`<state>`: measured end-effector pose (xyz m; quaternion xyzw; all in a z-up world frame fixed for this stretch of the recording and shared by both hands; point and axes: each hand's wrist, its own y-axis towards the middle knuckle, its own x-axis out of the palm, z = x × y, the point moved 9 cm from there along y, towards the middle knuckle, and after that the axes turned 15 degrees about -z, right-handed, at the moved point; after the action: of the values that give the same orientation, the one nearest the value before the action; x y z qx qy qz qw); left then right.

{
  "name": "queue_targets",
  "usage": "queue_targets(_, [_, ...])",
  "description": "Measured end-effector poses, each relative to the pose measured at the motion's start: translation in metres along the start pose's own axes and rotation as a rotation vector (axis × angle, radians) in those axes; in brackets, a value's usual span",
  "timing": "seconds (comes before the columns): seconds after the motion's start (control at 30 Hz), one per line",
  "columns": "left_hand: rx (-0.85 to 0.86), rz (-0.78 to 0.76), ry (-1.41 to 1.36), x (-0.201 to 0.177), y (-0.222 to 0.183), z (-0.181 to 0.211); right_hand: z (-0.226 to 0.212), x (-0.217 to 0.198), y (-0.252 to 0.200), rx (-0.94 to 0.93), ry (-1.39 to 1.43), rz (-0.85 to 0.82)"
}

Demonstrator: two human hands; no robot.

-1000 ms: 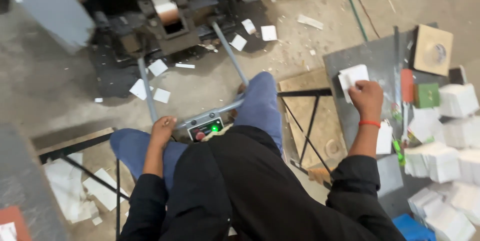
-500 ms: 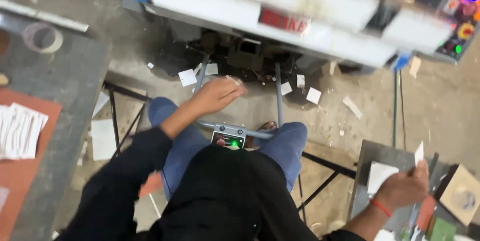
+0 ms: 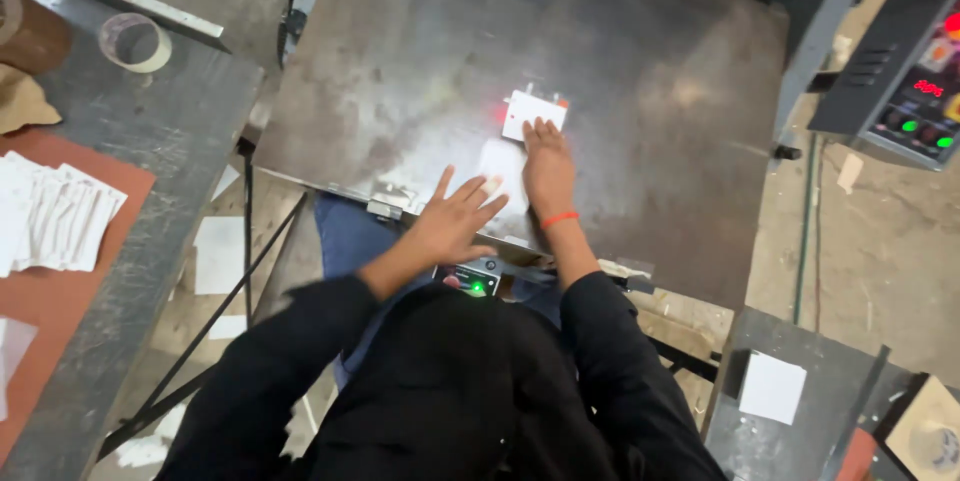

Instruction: Manually placing small white paper cards onto a moving plate of a printing machine and removing them after the press cycle.

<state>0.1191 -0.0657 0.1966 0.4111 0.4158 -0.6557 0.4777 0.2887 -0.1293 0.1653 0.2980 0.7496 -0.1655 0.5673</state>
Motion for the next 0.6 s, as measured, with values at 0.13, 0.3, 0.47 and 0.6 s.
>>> queue_targets(0.13, [-0.088,0.422,-0.030,0.005,-0.119,-0.055,0.005,0.007,0.017,-0.054,-0.080,-0.016])
queue_targets(0.3, [-0.755,0.554,0.419,-0.064,-0.282,-0.142,0.022,-0.030,0.090,-0.106,-0.172,-0.120])
queue_targets(0.47, [-1.122,0.741,0.663,-0.032,-0.458,-0.224,0.044,-0.089,0.193,-0.183,-0.134,-0.231])
queue_targets(0.6, [-1.110,0.646,0.572,-0.036,-0.459,-0.228,0.004,-0.208,0.170,-0.149,0.170,0.094])
